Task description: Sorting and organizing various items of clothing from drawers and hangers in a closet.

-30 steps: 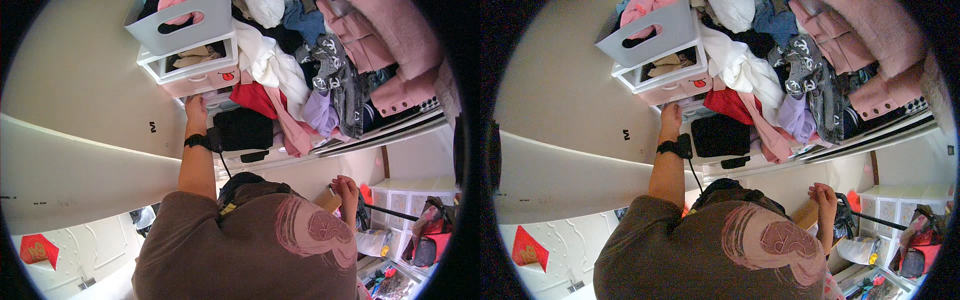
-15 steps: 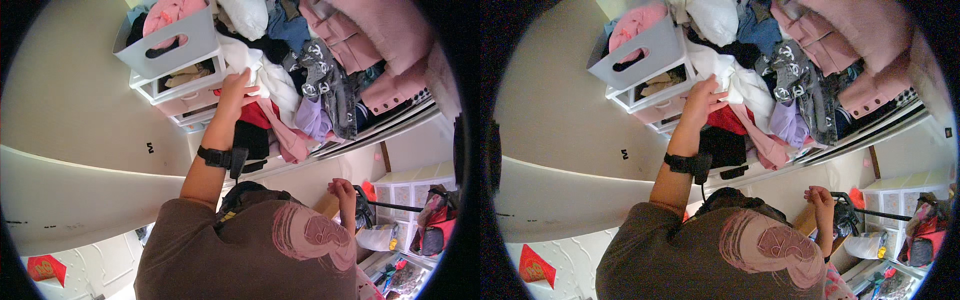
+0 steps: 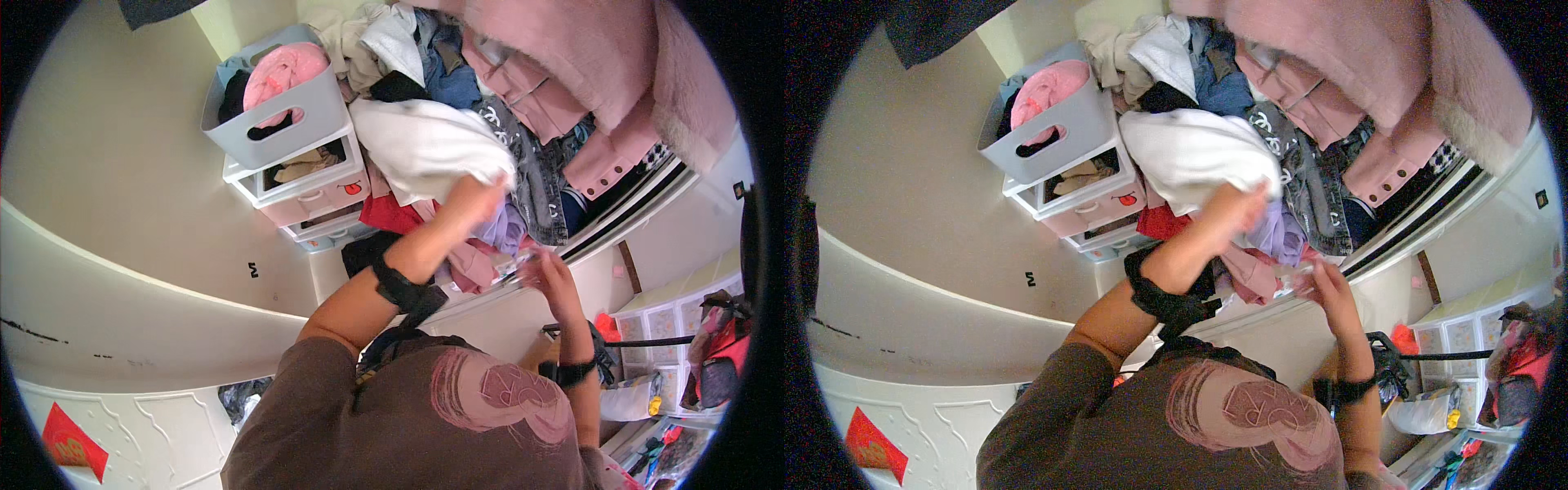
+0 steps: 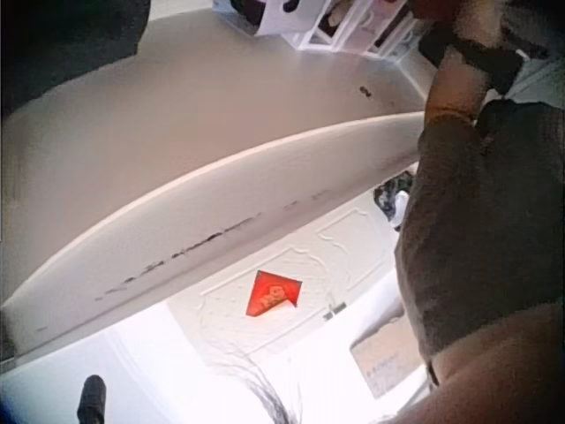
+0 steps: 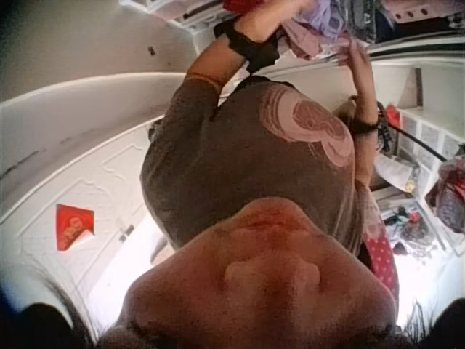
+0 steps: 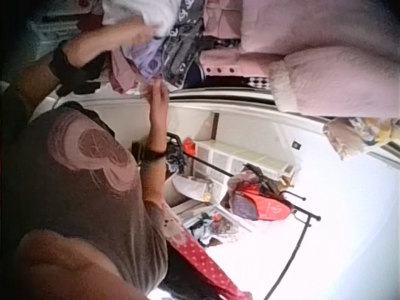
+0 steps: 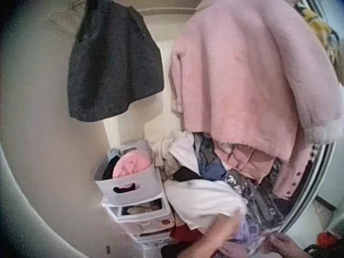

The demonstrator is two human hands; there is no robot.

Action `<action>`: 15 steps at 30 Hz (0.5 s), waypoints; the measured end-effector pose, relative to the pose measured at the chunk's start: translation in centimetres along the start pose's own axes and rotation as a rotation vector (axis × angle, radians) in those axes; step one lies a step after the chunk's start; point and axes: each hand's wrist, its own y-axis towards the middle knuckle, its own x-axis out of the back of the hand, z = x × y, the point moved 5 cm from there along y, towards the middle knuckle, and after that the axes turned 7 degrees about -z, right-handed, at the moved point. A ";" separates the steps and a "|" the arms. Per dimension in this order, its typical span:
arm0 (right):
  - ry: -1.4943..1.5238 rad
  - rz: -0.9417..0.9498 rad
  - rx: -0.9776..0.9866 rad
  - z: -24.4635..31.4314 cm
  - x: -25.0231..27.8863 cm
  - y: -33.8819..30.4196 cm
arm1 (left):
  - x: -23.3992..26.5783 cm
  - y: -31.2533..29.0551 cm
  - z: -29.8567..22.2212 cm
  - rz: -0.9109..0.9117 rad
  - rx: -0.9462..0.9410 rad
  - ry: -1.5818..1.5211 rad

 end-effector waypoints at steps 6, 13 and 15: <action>-0.078 0.322 -0.147 2.0 -6.7 8.5 | -2.5 -1.6 4.9 0.257 -0.292 -0.189; 0.103 0.153 0.089 5.6 -7.5 9.5 | 5.0 -6.4 9.0 0.499 0.088 -0.113; 0.264 0.156 0.129 8.5 -6.1 8.4 | 7.4 -6.3 10.9 0.473 0.162 -0.245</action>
